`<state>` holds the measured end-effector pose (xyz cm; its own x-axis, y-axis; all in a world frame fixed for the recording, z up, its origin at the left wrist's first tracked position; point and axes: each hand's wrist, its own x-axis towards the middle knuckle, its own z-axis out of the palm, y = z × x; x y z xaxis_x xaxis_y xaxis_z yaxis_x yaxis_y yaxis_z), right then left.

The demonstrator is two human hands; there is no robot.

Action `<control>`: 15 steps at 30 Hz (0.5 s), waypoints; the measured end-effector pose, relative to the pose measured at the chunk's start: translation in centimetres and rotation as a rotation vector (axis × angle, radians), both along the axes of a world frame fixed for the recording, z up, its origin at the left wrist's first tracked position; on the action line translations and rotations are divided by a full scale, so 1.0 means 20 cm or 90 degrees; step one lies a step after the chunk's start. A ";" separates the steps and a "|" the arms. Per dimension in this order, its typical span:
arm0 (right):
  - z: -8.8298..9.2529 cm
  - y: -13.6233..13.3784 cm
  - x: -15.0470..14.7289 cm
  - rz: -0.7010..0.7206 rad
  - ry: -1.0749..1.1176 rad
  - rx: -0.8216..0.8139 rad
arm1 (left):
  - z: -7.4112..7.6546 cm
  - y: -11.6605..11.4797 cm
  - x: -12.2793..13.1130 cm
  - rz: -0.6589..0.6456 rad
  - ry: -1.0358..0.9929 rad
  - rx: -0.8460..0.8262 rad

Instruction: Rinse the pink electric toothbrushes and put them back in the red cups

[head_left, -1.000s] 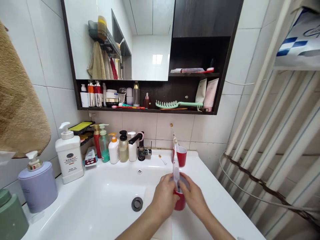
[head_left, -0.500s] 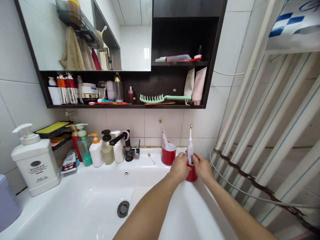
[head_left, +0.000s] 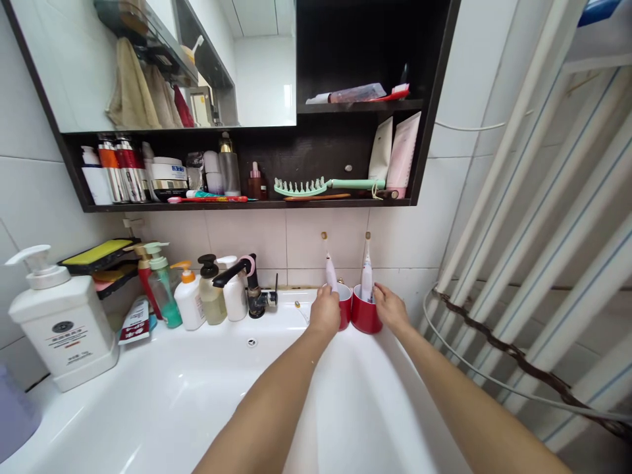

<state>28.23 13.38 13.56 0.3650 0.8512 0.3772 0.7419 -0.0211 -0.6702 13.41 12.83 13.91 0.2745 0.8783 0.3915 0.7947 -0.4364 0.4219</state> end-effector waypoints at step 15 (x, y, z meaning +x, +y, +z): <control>0.02 0.00 -0.26 0.025 0.075 0.053 | -0.05 -0.41 -0.52 -0.031 -0.106 0.028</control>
<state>23.01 13.35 13.95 0.3776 0.8333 0.4037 0.6570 0.0661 -0.7510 3.02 4.68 12.99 0.2445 0.8464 0.4731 0.6927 -0.4939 0.5256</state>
